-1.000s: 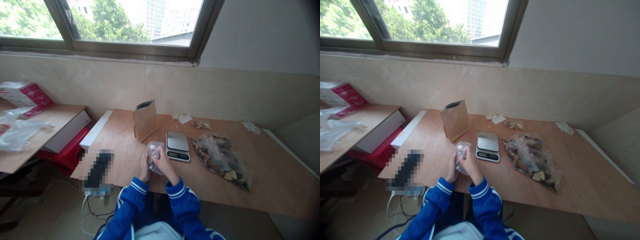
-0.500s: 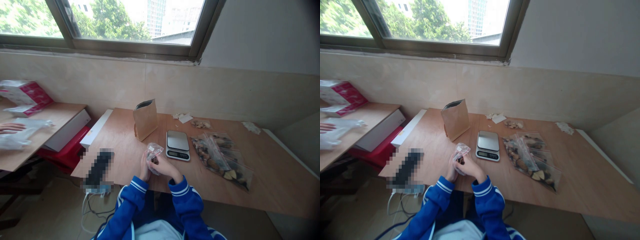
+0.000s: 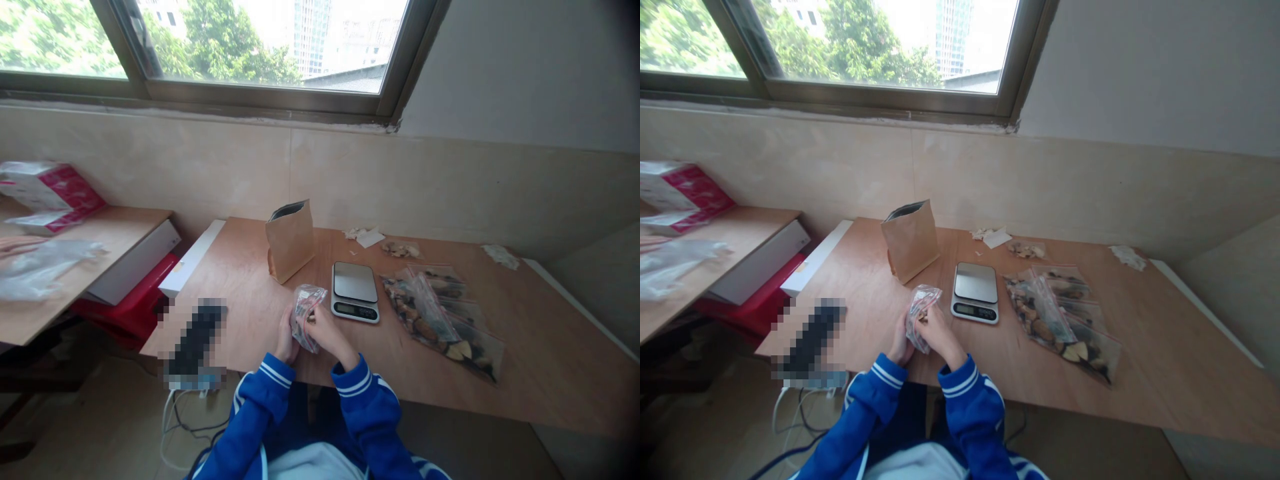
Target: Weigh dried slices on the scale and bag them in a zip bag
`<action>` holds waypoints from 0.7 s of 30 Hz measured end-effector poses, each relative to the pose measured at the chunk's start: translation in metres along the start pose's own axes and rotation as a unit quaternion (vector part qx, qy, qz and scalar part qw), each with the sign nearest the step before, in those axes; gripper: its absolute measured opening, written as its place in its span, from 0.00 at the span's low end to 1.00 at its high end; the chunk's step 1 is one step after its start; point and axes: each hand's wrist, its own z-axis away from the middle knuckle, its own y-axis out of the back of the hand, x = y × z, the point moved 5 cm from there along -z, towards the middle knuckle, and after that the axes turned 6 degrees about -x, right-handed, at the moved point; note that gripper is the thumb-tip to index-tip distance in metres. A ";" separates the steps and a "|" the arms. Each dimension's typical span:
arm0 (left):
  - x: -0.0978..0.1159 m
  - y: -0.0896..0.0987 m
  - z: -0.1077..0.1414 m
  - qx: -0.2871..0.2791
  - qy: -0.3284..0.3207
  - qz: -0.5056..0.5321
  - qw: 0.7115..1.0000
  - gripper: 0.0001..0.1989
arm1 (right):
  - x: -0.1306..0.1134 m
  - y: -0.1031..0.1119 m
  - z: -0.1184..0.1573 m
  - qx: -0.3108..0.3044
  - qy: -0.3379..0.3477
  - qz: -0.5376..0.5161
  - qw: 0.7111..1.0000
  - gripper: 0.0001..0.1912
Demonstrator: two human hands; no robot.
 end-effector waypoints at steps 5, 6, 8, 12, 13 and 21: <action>0.005 -0.010 0.004 -0.055 0.044 0.020 0.997 0.20 | -0.002 -0.007 -0.007 0.044 -0.008 0.060 0.997 0.11; 0.006 -0.012 0.005 -0.060 0.041 0.015 0.997 0.20 | -0.003 -0.009 -0.009 0.047 -0.004 0.075 0.996 0.11; 0.006 -0.013 0.005 -0.068 0.038 0.007 0.997 0.19 | -0.004 -0.011 -0.011 0.051 0.005 0.100 0.994 0.09; 0.004 -0.008 0.004 -0.050 0.053 0.023 0.997 0.17 | -0.005 -0.006 -0.010 0.060 -0.031 0.126 0.990 0.06; 0.003 -0.006 0.004 -0.038 0.063 0.033 0.997 0.16 | -0.005 -0.003 -0.010 0.060 -0.043 0.117 0.990 0.06; 0.007 0.000 0.003 -0.017 0.076 0.096 0.992 0.17 | -0.036 0.023 -0.003 0.027 0.005 0.004 1.000 0.07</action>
